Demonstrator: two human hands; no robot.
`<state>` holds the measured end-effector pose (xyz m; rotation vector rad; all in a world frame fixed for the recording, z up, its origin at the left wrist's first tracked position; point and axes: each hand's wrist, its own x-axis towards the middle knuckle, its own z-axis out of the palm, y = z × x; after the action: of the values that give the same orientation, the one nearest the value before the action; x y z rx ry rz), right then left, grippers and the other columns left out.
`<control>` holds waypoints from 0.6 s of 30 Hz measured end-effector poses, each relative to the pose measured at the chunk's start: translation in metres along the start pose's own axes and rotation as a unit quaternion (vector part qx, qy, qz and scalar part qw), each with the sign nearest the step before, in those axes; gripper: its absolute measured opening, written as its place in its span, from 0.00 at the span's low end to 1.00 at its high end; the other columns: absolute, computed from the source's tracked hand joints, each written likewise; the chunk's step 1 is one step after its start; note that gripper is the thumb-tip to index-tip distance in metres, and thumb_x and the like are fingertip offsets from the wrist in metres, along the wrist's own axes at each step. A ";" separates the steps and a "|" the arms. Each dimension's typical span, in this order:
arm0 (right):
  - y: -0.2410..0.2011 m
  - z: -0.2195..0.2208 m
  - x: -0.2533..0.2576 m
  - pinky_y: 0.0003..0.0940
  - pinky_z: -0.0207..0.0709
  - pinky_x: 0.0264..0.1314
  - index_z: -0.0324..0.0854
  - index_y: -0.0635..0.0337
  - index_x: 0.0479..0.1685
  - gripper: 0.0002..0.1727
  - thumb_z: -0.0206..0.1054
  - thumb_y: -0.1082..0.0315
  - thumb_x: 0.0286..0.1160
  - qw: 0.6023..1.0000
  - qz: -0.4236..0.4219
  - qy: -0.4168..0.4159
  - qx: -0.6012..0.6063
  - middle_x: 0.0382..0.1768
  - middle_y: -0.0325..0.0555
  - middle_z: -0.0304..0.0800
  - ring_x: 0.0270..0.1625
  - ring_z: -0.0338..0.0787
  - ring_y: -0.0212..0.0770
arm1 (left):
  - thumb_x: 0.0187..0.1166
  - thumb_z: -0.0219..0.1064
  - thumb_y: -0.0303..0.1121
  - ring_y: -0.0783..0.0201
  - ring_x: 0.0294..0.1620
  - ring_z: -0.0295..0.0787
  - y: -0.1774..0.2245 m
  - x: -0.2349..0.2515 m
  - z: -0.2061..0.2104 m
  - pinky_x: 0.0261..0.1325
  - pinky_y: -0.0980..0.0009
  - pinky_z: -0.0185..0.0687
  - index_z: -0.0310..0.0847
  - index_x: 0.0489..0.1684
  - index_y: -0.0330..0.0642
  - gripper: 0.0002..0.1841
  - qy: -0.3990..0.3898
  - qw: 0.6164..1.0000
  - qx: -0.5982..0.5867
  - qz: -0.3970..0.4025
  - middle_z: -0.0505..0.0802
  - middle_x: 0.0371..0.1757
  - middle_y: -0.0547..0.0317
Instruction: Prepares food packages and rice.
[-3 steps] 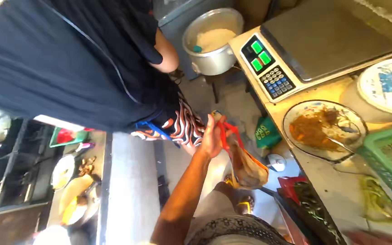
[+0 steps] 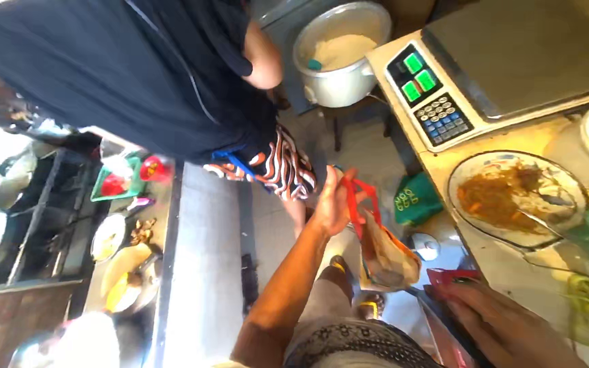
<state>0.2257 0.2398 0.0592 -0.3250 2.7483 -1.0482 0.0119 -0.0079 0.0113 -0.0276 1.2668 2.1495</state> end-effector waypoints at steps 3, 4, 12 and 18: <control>-0.011 0.035 0.082 0.68 0.77 0.70 0.80 0.72 0.71 0.20 0.59 0.71 0.85 0.985 0.072 -0.151 -0.035 0.63 0.72 0.86 0.66 0.87 0.71 | 0.60 0.37 0.90 0.56 0.48 0.92 0.006 -0.013 0.001 0.28 0.68 0.86 0.50 0.92 0.55 0.61 -0.011 1.000 -0.024 0.005 0.85 0.71 0.45; -0.013 0.046 0.109 0.69 0.74 0.73 0.79 0.72 0.72 0.21 0.60 0.71 0.85 0.970 0.112 -0.210 -0.040 0.64 0.73 0.85 0.68 0.85 0.72 | 0.61 0.36 0.89 0.57 0.48 0.92 0.009 -0.016 -0.001 0.27 0.69 0.85 0.50 0.92 0.54 0.60 -0.009 0.999 -0.035 0.006 0.85 0.71 0.46; 0.002 0.114 0.188 0.59 0.76 0.77 0.66 0.55 0.89 0.29 0.55 0.61 0.90 0.982 0.008 -0.182 -0.055 0.77 0.59 0.80 0.76 0.84 0.58 | 0.78 0.21 0.76 0.48 0.72 0.81 0.046 -0.028 -0.057 0.52 0.58 0.87 0.45 0.94 0.45 0.52 0.013 0.994 -0.104 0.009 0.72 0.84 0.38; -0.001 0.159 0.276 0.82 0.43 0.85 0.43 0.49 0.98 0.57 0.71 0.37 0.72 0.917 0.165 -0.323 -0.166 0.93 0.73 0.43 0.91 0.46 0.80 | 0.82 0.21 0.70 0.51 0.84 0.67 0.075 -0.027 -0.138 0.76 0.56 0.74 0.41 0.94 0.39 0.49 0.078 0.986 -0.145 0.036 0.62 0.90 0.41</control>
<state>0.0003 0.0649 -0.0825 -0.1917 2.2416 -0.3001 -0.0462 -0.1562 0.0042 -0.2807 1.0410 2.4191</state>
